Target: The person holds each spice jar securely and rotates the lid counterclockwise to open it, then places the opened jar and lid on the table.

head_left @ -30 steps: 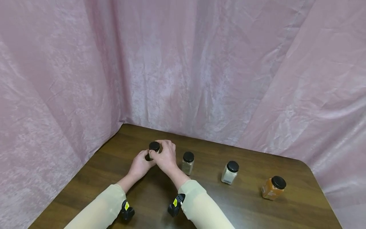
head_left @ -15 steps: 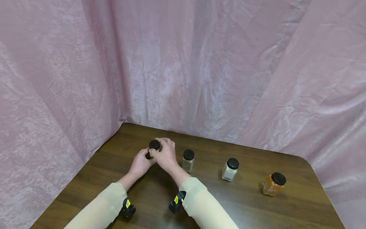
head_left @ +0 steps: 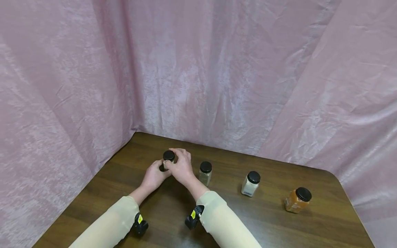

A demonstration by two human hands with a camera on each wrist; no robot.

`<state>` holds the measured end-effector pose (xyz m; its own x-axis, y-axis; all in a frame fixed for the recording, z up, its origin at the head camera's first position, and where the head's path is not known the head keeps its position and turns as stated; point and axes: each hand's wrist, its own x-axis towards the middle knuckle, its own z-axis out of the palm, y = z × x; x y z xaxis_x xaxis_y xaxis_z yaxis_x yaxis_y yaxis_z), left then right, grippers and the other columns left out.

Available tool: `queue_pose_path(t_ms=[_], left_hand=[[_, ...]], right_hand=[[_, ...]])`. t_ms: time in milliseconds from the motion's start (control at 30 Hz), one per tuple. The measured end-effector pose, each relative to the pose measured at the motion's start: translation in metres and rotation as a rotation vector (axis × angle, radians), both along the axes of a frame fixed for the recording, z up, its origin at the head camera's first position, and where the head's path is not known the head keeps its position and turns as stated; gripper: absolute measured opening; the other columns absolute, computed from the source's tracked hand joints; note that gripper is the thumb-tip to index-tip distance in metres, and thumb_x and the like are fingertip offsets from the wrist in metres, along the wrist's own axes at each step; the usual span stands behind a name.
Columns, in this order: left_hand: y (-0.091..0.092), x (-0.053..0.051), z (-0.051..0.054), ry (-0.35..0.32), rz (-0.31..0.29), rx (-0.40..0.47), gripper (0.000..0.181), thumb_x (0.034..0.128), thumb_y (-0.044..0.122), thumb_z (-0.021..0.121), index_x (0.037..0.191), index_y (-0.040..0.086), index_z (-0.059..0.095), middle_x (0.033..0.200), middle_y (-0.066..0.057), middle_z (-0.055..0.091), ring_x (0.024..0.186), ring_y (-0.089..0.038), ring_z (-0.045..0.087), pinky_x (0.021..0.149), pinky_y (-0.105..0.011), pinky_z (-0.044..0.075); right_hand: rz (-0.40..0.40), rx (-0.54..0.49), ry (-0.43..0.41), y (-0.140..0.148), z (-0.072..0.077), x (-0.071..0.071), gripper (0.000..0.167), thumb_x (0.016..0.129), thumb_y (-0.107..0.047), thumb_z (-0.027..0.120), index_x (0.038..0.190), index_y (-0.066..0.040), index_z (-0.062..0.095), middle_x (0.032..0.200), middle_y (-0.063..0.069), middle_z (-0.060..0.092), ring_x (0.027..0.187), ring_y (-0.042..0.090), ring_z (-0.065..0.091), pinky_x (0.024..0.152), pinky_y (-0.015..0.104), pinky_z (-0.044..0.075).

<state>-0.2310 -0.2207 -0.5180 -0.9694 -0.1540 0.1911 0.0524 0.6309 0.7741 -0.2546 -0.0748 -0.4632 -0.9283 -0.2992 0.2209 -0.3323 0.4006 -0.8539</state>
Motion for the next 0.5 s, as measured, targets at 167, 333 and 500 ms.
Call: queue_pose_path(t_ms=[167, 333, 500], left_hand=[[0.0004, -0.001, -0.0004, -0.007, -0.002, 0.003, 0.049, 0.0847, 0.021, 0.08, 0.128, 0.002, 0.067, 0.119, -0.018, 0.065, 0.114, -0.037, 0.061, 0.097, -0.054, 0.046], [0.001, -0.0012, 0.0, 0.002, -0.008, -0.004, 0.048, 0.085, 0.022, 0.081, 0.126, 0.003, 0.067, 0.115, -0.018, 0.066, 0.11, -0.037, 0.061, 0.095, -0.054, 0.047], [0.0008, -0.0023, 0.0, 0.013, -0.009, -0.018, 0.047, 0.0853, 0.023, 0.081, 0.127, 0.004, 0.068, 0.114, -0.018, 0.066, 0.109, -0.037, 0.062, 0.094, -0.054, 0.048]], right_hand=[[0.01, -0.011, 0.005, 0.0022, 0.0016, -0.0002, 0.052, 0.089, -0.021, 0.072, 0.14, -0.018, 0.063, 0.14, 0.002, 0.051, 0.135, 0.022, 0.035, 0.094, 0.037, 0.042], [-0.001, -0.02, 0.026, 0.0022, 0.0036, -0.001, 0.052, 0.088, -0.02, 0.073, 0.139, -0.021, 0.063, 0.138, 0.0, 0.051, 0.133, 0.02, 0.036, 0.096, 0.036, 0.042], [-0.005, -0.049, 0.057, 0.0033, 0.0061, -0.0006, 0.054, 0.087, -0.018, 0.074, 0.139, -0.018, 0.063, 0.134, 0.001, 0.052, 0.13, 0.021, 0.037, 0.1, 0.039, 0.04]])
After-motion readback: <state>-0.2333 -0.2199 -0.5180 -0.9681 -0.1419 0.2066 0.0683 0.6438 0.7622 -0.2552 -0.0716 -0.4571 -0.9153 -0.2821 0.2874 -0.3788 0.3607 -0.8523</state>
